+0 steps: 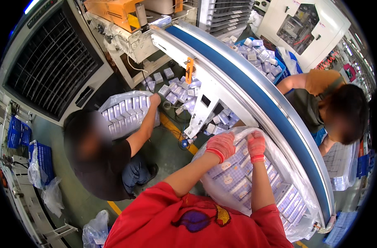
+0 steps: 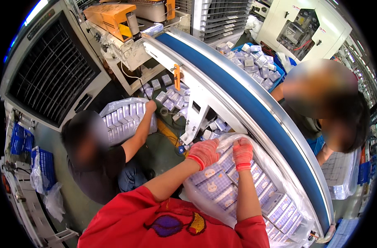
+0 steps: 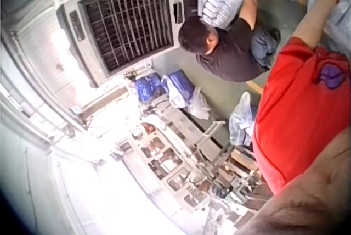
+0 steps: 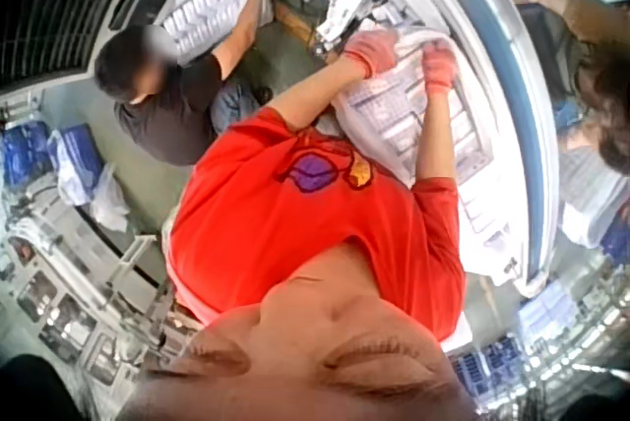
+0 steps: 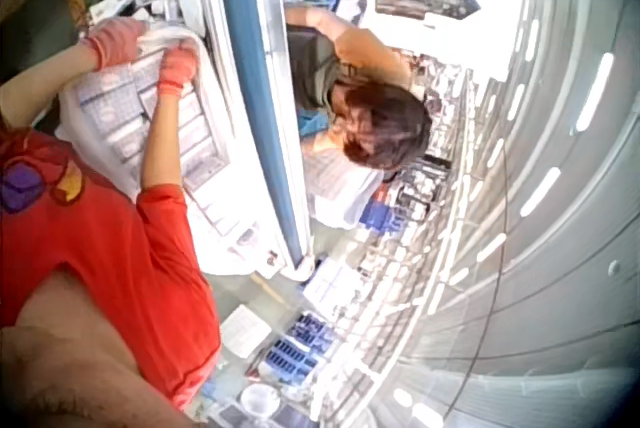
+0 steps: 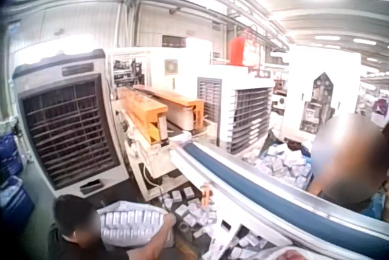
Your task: The person picks up boxes from the floor and a conveyor, arranges them into neat rows inside a large plastic bag, and then folds the top of the bag over.
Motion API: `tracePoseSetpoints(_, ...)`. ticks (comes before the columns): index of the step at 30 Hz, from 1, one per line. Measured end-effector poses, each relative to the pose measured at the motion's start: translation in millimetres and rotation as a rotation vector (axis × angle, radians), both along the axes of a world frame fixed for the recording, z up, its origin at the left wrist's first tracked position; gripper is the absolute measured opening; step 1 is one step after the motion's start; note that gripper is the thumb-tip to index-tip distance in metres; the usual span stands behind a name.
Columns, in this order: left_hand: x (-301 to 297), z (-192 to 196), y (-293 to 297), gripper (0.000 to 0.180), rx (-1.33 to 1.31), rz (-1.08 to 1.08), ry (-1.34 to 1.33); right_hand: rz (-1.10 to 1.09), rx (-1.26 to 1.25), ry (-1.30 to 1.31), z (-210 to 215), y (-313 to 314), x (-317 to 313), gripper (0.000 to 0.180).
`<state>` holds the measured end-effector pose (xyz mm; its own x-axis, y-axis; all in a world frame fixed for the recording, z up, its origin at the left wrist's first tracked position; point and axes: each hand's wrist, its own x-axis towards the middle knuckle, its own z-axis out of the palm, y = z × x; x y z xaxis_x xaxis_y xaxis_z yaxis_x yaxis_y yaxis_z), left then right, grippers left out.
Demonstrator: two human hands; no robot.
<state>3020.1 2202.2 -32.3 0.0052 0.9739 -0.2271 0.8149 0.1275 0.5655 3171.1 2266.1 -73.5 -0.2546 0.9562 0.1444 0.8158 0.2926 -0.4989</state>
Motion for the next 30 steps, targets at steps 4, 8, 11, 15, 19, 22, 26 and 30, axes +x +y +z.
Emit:
tracePoseSetpoints(4,-38,-49,13,0.041,-0.003,-0.033,-0.189,-0.091,-0.348,0.025,30,-36,-33,0.035)
tracePoseSetpoints(8,-39,-46,24,0.036,-0.042,0.042,-0.66,0.146,-0.706,0.073,58,-64,-55,0.057)
tracePoseSetpoints(11,-43,3,31,0.042,-0.256,0.188,-1.194,0.277,-0.632,-0.081,53,-68,-60,0.067)
tracePoseSetpoints(15,-37,24,48,0.039,-0.049,0.049,-0.947,0.34,-0.638,-0.125,38,-62,-57,0.07)
tracePoseSetpoints(19,-21,26,50,0.026,0.225,0.002,-0.754,0.343,-0.656,-0.044,39,-63,-48,0.073)
tracePoseSetpoints(22,-26,15,51,0.022,0.462,-0.084,-0.642,0.445,-0.685,0.105,35,-50,-15,0.077)
tracePoseSetpoints(26,-30,40,27,0.025,0.404,0.087,-0.438,-0.066,-0.56,-0.075,56,-8,70,0.056)
tracePoseSetpoints(30,-14,43,27,0.024,0.679,-0.025,-0.212,-0.016,-0.032,0.081,51,-9,92,0.034)
